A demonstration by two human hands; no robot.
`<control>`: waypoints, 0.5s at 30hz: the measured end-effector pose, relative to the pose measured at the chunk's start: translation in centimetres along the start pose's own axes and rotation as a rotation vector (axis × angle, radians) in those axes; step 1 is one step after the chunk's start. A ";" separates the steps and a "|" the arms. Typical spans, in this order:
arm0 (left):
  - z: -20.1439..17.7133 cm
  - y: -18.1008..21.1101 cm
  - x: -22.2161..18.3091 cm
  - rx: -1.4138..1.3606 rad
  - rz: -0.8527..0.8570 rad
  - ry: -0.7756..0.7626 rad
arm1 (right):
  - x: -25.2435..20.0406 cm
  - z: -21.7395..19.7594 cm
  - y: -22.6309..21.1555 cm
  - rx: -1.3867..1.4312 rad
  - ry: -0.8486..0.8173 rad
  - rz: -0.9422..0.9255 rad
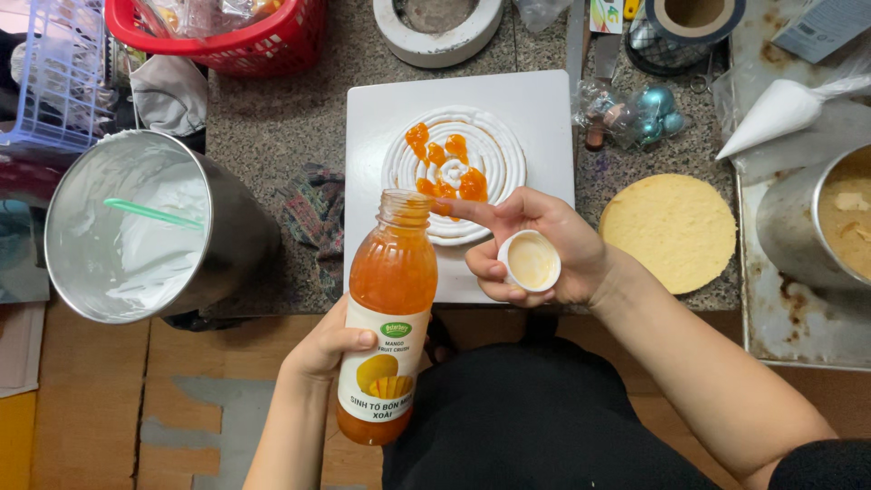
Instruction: The person pours fruit syrup from a bottle onto a layer of white cream, spreads it with a palette knife, and then places a sponge cake layer on top. They then use a piping bag to apply a border of white cream around the side of the cake and begin filling another piping bag with cream from a large bowl.
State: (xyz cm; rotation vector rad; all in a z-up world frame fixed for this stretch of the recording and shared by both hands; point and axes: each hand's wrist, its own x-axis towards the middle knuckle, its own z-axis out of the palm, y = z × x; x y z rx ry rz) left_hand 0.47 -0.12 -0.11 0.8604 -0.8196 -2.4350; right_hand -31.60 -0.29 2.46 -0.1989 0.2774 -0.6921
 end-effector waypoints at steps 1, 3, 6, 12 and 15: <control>-0.4 0.1 -0.1 0.101 0.016 0.030 | 0.0 0.1 0.0 0.026 -0.020 0.008; -1.0 0.2 -0.3 0.203 0.034 0.061 | -0.1 0.2 -0.1 0.051 -0.042 0.016; -1.4 0.3 -0.8 0.316 0.051 0.146 | -0.3 0.4 -0.3 0.136 -0.090 0.040; -1.9 -0.1 -1.1 0.327 0.062 0.145 | 0.3 1.7 -1.1 -0.041 -0.135 -0.118; -0.8 -0.1 -0.9 0.223 0.059 0.069 | 1.1 3.1 -0.2 -0.705 0.181 -0.184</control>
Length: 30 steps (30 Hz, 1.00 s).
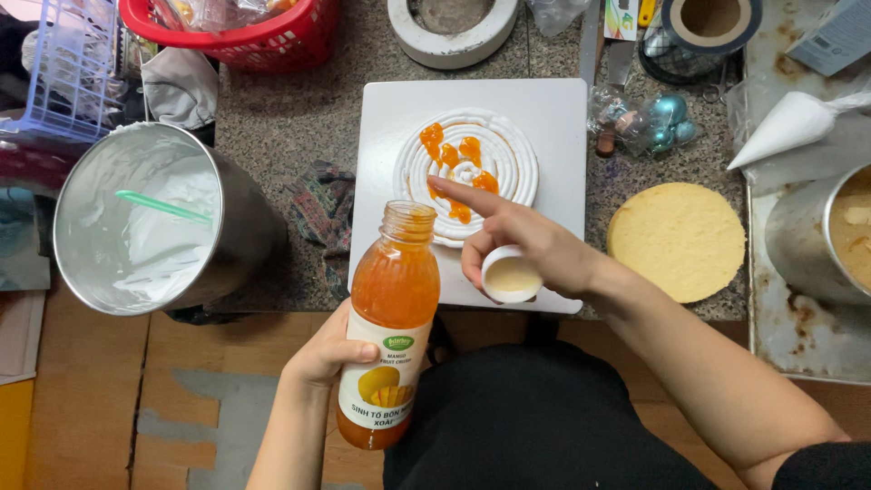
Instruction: The person pours fruit syrup from a bottle onto a layer of white cream, spreads it with a palette knife, and then places a sponge cake layer on top. They then use a piping bag to apply a border of white cream around the side of the cake and begin filling another piping bag with cream from a large bowl.
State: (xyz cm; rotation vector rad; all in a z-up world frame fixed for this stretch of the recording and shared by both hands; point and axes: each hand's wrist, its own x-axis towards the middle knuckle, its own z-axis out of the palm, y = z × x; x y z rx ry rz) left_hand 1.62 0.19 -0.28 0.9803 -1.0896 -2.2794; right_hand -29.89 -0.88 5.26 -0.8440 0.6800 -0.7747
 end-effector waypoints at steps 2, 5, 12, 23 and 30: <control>1.0 0.4 0.2 -0.129 -0.038 -0.126 | 0.1 1.3 -0.2 -0.299 0.064 -0.010; 2.2 0.3 0.5 -0.216 0.006 -0.117 | 0.1 2.7 -0.8 -0.750 0.154 -0.023; 0.7 -1.7 0.4 -0.464 0.109 -0.144 | -1.6 1.5 -0.6 -0.804 0.251 -0.060; 1.2 -2.6 1.1 -0.415 0.035 -0.250 | 0.7 1.4 2.5 0.674 -0.233 0.048; 2.2 -1.8 1.2 -0.349 0.019 -0.154 | 0.2 1.7 2.9 0.793 -0.240 0.102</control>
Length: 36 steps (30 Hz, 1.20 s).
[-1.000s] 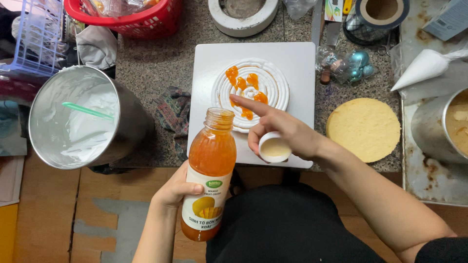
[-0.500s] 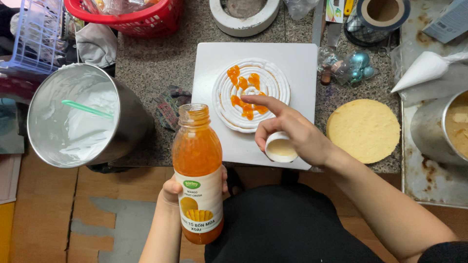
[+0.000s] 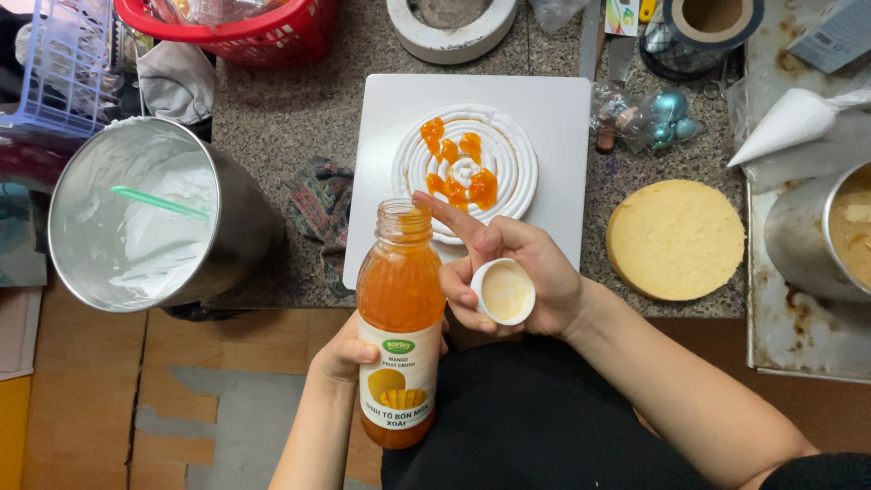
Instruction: The person pours fruit syrup from a bottle onto a layer of white cream, spreads it with a palette knife, and then places a sponge cake layer on top. They then use a piping bag to apply a border of white cream around the side of the cake and begin filling another piping bag with cream from a large bowl.
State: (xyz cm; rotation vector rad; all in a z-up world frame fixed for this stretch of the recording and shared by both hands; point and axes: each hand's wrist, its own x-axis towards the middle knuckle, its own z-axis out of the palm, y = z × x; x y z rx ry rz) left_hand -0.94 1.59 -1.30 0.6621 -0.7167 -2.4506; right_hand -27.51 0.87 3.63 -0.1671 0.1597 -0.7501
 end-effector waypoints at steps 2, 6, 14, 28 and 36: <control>0.3 0.1 0.0 0.052 0.005 0.042 | -0.2 -0.1 0.2 -0.080 0.016 -0.038; 0.2 0.4 -0.1 0.212 0.034 0.089 | -0.6 0.0 0.3 -0.112 0.047 -0.048; 0.1 0.7 -0.2 0.610 0.074 0.387 | -1.1 0.3 0.7 -0.150 0.125 -0.107; 0.5 0.8 -2.3 0.288 0.045 0.108 | -0.3 2.1 -0.7 -1.228 0.243 -0.250; 0.0 -0.9 -2.4 0.067 0.073 0.031 | -1.6 4.3 0.2 -1.849 0.397 -0.266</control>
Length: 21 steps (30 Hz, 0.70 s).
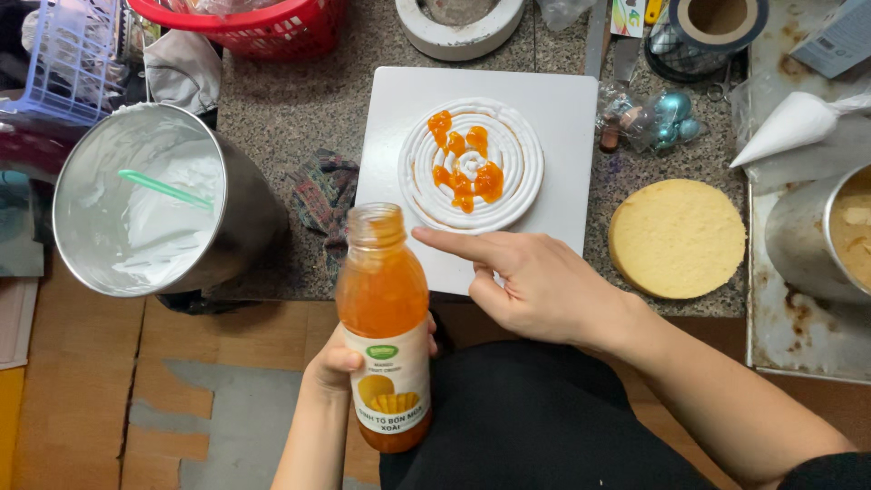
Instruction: The person pours fruit syrup from a bottle onto a layer of white cream, spreads it with a palette knife, and then places a sponge cake layer on top. They then use a piping bag to apply a border of white cream around the side of the cake and begin filling another piping bag with cream from a large bowl.
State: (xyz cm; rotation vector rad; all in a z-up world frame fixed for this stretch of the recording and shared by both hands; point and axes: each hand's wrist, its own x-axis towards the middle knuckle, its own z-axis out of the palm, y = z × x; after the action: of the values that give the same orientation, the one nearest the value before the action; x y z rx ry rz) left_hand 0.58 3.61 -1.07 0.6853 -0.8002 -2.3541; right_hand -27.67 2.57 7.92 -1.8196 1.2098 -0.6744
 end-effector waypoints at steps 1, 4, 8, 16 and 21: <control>-0.2 -0.5 -0.1 -0.102 0.081 -0.011 | -0.4 0.1 0.3 0.070 -0.027 0.047; -1.5 -1.0 0.0 -0.275 0.194 -0.132 | -1.2 0.4 1.7 0.435 -0.057 0.076; -2.8 -1.8 0.7 -0.503 0.209 -0.466 | -1.2 0.4 2.2 1.041 -0.124 0.259; -2.0 -3.3 1.3 -0.549 0.148 -0.529 | 0.9 1.9 2.0 0.928 -0.146 0.088; -1.3 -3.8 1.6 -0.535 0.082 -0.501 | 2.0 2.6 1.4 0.931 -0.233 -0.007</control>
State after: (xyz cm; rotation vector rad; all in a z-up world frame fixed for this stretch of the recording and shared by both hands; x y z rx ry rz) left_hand -1.10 4.61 -4.93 -0.1631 -0.3397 -2.5296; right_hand -25.55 1.33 5.34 -1.0690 0.5652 -0.8188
